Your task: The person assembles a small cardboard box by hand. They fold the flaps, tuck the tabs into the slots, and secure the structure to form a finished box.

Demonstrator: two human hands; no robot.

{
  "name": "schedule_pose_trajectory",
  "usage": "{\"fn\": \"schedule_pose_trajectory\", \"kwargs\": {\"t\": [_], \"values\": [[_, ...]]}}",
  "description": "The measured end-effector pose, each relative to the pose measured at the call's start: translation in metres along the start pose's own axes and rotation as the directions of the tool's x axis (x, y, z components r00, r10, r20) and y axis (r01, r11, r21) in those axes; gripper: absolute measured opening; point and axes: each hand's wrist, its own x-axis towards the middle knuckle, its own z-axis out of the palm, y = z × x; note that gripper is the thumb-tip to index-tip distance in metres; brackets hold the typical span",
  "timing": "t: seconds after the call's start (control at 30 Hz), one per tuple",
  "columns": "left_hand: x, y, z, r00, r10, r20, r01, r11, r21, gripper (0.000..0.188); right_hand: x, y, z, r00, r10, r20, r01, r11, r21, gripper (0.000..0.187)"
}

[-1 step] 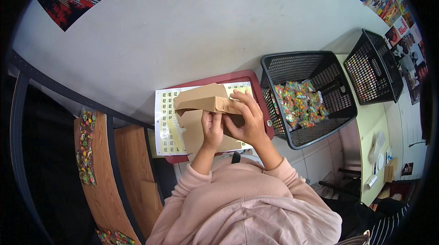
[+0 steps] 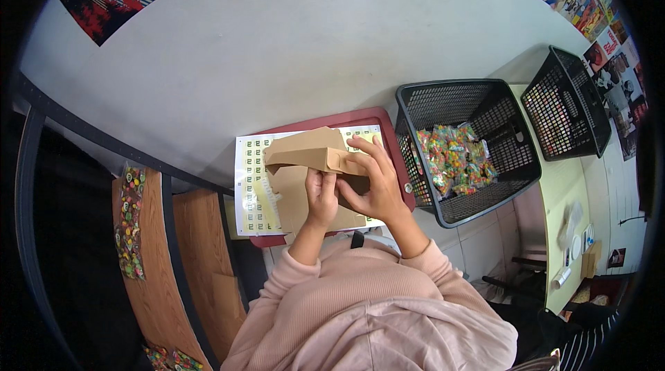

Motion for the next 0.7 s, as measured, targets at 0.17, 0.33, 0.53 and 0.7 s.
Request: {"fn": "schedule_pose_trajectory", "kwargs": {"t": [0.17, 0.33, 0.53, 0.7], "values": [[0.002, 0.011, 0.008, 0.998, -0.033, -0.055, 0.031, 0.999, -0.034, 0.024, -0.011, 0.005, 0.006, 1.000, 0.011, 0.007, -0.012, 0.976, 0.217, 0.030], [-0.002, 0.021, 0.009, 0.969, -0.131, -0.210, 0.135, 0.991, 0.004, 0.013, -0.021, 0.002, 0.016, 0.995, 0.063, -0.081, -0.051, 0.988, 0.147, 0.030], [-0.005, 0.037, 0.009, 0.949, -0.226, -0.218, 0.256, 0.959, 0.119, 0.020, -0.027, 0.001, 0.020, 0.993, -0.002, -0.120, 0.002, 1.000, 0.001, 0.034], [0.000, 0.044, 0.007, 0.967, -0.220, -0.130, 0.234, 0.967, 0.105, 0.020, -0.028, -0.005, 0.020, 0.998, -0.031, -0.061, 0.030, 1.000, -0.008, 0.036]]}}
